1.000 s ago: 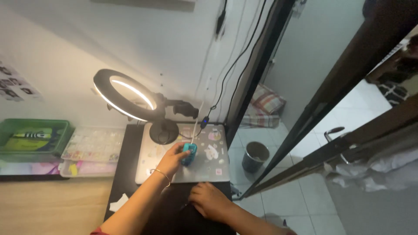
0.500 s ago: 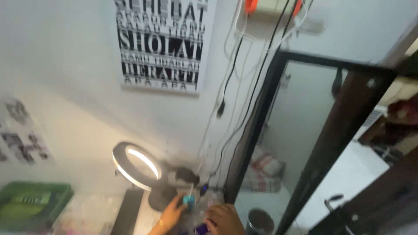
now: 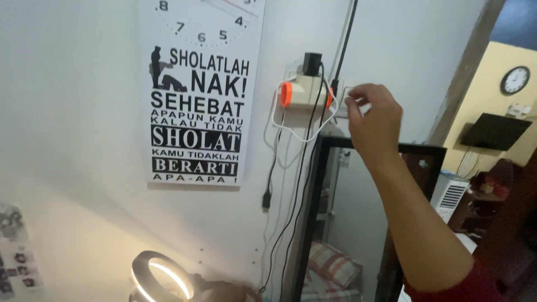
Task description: The person is organizing items on a shelf and wiping down desk surfaces with a cleaning cloth.
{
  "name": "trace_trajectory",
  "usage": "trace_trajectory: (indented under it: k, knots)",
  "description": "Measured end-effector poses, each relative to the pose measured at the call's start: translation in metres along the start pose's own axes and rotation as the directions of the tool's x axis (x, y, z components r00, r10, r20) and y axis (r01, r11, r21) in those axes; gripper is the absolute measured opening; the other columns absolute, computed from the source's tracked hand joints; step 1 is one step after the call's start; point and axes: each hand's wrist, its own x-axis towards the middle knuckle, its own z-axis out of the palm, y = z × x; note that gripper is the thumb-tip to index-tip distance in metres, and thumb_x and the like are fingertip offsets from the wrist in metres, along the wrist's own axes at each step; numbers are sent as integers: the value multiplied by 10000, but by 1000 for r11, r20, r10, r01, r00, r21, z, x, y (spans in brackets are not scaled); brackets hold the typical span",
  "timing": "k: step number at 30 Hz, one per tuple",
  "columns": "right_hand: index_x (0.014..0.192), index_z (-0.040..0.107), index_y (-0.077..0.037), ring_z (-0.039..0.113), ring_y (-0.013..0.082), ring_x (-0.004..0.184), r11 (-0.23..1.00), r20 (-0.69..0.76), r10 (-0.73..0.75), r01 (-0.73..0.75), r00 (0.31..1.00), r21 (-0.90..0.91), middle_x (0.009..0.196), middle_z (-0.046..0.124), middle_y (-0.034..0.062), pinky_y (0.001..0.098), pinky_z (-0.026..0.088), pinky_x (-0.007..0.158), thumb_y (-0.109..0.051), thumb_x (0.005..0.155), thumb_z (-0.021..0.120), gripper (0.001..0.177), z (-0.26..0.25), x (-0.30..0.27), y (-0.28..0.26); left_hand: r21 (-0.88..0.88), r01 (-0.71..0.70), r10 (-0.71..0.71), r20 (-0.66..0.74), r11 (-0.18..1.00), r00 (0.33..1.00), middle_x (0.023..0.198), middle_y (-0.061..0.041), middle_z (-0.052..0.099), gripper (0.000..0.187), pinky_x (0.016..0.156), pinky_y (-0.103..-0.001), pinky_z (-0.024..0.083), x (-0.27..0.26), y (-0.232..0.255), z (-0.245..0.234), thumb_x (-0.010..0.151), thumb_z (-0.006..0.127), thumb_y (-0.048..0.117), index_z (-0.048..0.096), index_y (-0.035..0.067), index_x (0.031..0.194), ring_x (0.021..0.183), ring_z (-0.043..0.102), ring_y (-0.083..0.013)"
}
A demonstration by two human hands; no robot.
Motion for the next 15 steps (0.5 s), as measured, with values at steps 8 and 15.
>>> trace_trajectory:
  k: [8,15]
  knots:
    - [988,642,15,716,293,837,923,389,346,-235,854,-305,904,735,159,407,571,737,-148,785,868,344,15,27,-10,12,-288,273,-362,957,891,941,-30,786,218,724,-328,590,22,236,-195,907,670,312,746,137,1012,747,728,-165]
    - [1049,734,-16,748,225,852,949,165,308,-291,937,-122,947,769,134,348,589,756,-146,903,765,198,22,52,11,240,-328,406,-562,914,721,951,-52,781,196,785,-337,580,75,299,-262,918,661,272,767,128,999,831,748,-187]
